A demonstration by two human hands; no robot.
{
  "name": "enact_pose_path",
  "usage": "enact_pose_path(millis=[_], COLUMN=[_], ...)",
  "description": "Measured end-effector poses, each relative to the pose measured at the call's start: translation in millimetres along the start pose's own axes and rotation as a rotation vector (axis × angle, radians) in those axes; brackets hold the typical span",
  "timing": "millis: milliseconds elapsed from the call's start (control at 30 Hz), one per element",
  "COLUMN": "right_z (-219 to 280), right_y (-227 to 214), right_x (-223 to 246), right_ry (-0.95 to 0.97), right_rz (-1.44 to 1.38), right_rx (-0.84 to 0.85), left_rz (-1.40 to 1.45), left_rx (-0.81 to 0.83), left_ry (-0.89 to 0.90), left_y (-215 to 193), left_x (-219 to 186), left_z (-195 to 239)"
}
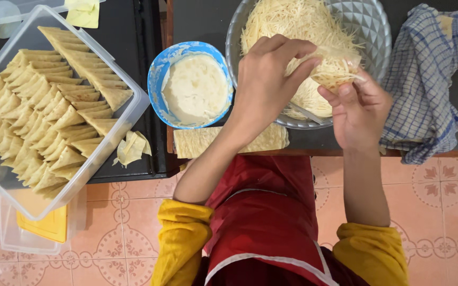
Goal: The person folds thin pastry sheets into cone shapes, fills them with shredded ingredients from a metal bowl, and seals the edges. The completed samosas are placed into a large plastic container. The person repeats this process continuously.
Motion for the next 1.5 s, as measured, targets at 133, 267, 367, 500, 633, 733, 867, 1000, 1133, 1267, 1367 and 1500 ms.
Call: enact_pose_path(millis=[133, 267, 367, 500, 633, 733, 867, 1000, 1133, 1267, 1367, 1500], right_z=[2, 1, 1, 2, 0, -4, -8, -17, -14, -6, 0, 1], right_y=[-3, -2, -1, -2, 0, 6, 16, 17, 11, 12, 15, 21], right_x=[-1, -2, -2, -4, 0, 6, 10, 8, 7, -4, -5, 0], right_ry=[-0.025, -0.082, -0.087, -0.106, -0.088, -0.061, -0.013, 0.015, 0.082, 0.114, 0.14, 0.186], right_rz=[0.063, 0.14, 0.196, 0.247, 0.265, 0.239, 0.195, -0.004, -0.138, -0.223, -0.204, -0.17], right_rx=[-0.008, 0.018, -0.008, -0.025, -0.021, -0.015, -0.003, 0.016, -0.024, -0.011, -0.021, -0.034], left_rz=[-0.001, -0.014, 0.024, 0.193, 0.367, 0.416, 0.358, 0.392, 0.247, 0.379, 1.104, 0.875], left_rx=[-0.017, -0.004, 0.018, 0.071, 0.111, 0.196, 0.335, 0.197, 0.141, 0.32, 0.164, 0.066], left_ry=[-0.009, 0.031, 0.09, 0.165, 0.107, 0.078, 0.045, 0.023, -0.077, -0.319, -0.499, -0.443], left_y=[8, 6, 3, 8, 22, 23, 19, -1, 1, 23, 46, 52], left_x=[4, 2, 4, 8, 9, 15, 20, 23, 22, 15, 21, 24], left_z=[3, 4, 2, -1, 5, 12, 12, 10, 22, 42, 54, 68])
Point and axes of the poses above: each hand's wrist, its own z-axis away from the middle knuckle, its own y-axis out of the palm, x = y × z, the point moved 1 cm from there along -z, towards the middle knuckle, and after that the axes turned 6 degrees about y, right-handed, at the moved point
